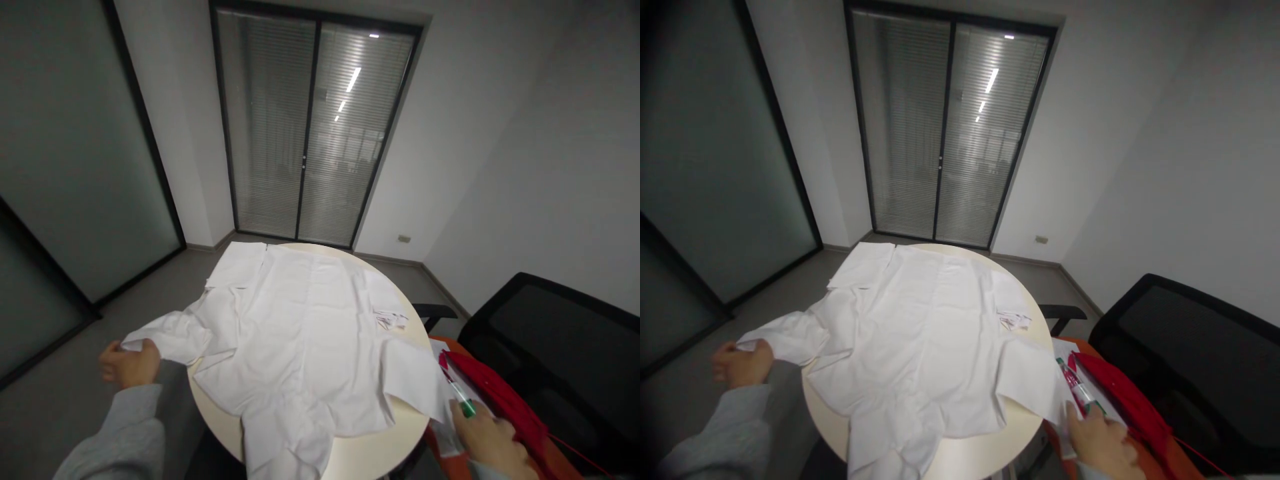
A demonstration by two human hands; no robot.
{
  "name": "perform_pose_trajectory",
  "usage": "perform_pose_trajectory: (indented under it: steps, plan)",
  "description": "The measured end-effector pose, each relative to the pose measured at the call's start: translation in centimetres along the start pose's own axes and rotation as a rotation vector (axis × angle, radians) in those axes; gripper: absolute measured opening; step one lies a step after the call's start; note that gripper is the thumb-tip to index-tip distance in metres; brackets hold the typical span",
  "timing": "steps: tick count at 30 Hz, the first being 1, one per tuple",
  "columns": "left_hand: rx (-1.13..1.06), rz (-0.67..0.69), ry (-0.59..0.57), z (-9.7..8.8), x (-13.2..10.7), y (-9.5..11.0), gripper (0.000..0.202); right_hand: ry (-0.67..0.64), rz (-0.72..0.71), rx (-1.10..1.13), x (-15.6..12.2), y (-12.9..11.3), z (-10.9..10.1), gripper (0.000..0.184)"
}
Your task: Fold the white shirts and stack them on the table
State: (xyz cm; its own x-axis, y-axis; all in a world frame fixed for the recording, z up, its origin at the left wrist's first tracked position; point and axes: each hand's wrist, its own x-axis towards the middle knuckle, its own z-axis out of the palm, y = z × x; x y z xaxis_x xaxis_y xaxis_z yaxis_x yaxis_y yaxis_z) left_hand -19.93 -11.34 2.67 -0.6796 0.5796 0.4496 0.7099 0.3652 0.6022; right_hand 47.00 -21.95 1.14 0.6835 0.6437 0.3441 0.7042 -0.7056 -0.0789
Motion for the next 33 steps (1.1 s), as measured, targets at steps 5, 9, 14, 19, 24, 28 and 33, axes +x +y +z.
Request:
perform_pose_trajectory:
  steps: [5,9,14,19,24,28,33]
  plan:
    - [-0.159,0.453,0.186,-0.4,-0.6,6.4,0.044,0.098,-0.507,0.157,-1.9,-10.6,-3.1,0.066]
    - [-0.137,0.920,-0.380,2.1,-5.0,11.5,0.052,-0.074,-0.730,0.177,-3.7,-16.9,-1.7,0.061]
    - [0.157,0.826,-0.672,6.6,-7.9,10.0,0.066,-0.305,-0.693,0.074,-4.4,-17.0,1.0,0.064]
    - [0.231,0.761,-0.639,7.4,-7.9,8.1,0.073,-0.290,-0.698,0.043,-3.9,-15.5,1.3,0.064]
    - [0.258,0.702,-0.625,7.4,-7.2,7.4,0.077,-0.297,-0.691,0.041,-3.2,-14.2,1.4,0.066]
    - [0.297,0.640,-0.647,7.0,-5.5,5.6,0.080,-0.325,-0.738,0.037,-2.5,-12.4,1.5,0.068]
    - [0.269,0.714,-0.663,6.5,-4.0,3.7,0.075,-0.329,-0.797,0.086,-1.8,-11.0,1.6,0.068]
